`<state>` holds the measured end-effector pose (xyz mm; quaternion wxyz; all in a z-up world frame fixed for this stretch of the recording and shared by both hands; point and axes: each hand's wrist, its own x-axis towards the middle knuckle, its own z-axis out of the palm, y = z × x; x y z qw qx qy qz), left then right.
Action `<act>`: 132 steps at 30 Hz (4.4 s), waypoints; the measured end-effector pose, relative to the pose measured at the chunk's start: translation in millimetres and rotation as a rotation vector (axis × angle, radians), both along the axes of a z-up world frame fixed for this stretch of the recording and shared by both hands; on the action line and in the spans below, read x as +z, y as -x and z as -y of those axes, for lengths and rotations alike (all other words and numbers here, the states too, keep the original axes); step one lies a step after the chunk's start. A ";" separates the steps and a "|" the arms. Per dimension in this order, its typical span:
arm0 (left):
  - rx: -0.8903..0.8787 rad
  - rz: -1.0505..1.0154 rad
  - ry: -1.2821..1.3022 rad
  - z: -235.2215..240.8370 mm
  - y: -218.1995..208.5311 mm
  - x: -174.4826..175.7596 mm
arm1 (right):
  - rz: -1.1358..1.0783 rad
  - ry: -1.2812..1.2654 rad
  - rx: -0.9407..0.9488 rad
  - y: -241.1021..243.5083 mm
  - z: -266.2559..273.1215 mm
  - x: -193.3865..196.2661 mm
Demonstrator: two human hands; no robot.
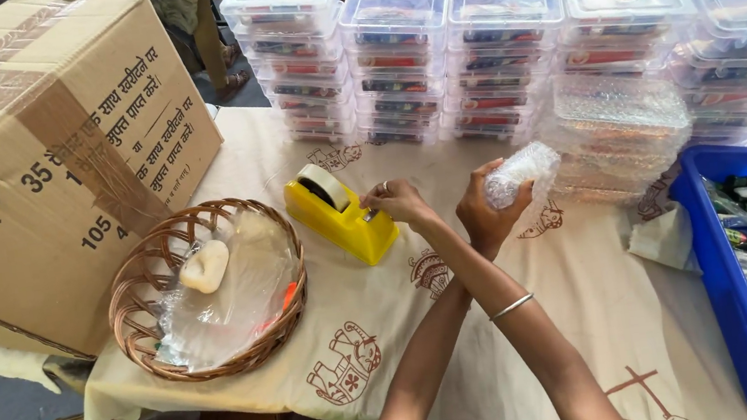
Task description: The person wraps small plastic containers filled with items in bubble wrap. They use a yellow tape dispenser to secure the bubble wrap around the containers. The wrapped items are then placed into a cardboard box.
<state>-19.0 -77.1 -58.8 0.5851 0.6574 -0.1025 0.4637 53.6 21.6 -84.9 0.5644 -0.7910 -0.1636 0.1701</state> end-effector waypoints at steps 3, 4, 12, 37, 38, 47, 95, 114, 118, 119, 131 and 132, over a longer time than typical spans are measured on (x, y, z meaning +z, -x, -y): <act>0.005 -0.011 0.007 -3.5 0.4 -1.1 | -0.024 -0.101 0.005 -4.8 -5.4 -18.4; 0.013 -0.017 -0.007 -4.2 -0.1 -1.7 | -0.009 -0.149 0.004 -6.2 -7.0 -24.6; -0.008 0.001 -0.025 -6.2 -1.9 -5.5 | -0.232 -0.563 -0.013 12.8 -17.5 -17.9; 0.022 0.041 -0.052 -0.7 -7.8 -4.1 | -0.118 -0.339 -0.044 21.4 16.7 -8.5; 0.020 0.040 -0.052 -1.3 -7.7 -5.0 | -0.119 -0.339 -0.045 22.6 20.4 -12.8; -0.014 -0.073 -0.002 -4.0 -11.4 -6.4 | -0.369 -0.148 0.012 14.7 37.7 -29.5; -0.091 -0.151 0.035 -9.2 -17.0 8.7 | 0.208 -0.642 -0.478 25.2 242.5 46.2; -0.141 -0.120 0.002 -14.4 -20.9 5.3 | 0.046 -0.549 -0.562 26.1 231.4 42.1; -0.133 -0.103 -0.012 -14.8 -19.7 4.6 | 0.033 -0.485 -0.584 19.5 236.3 31.5; -0.135 -0.103 -0.010 -14.7 -20.4 3.6 | 0.033 -0.482 -0.586 19.3 237.2 31.2; -0.173 -0.114 -0.009 -17.8 -22.2 2.0 | 0.286 -0.059 -0.734 17.2 242.0 22.3; -0.196 -0.129 0.015 -17.5 -22.2 1.5 | 0.323 -0.026 -0.712 14.2 245.1 16.8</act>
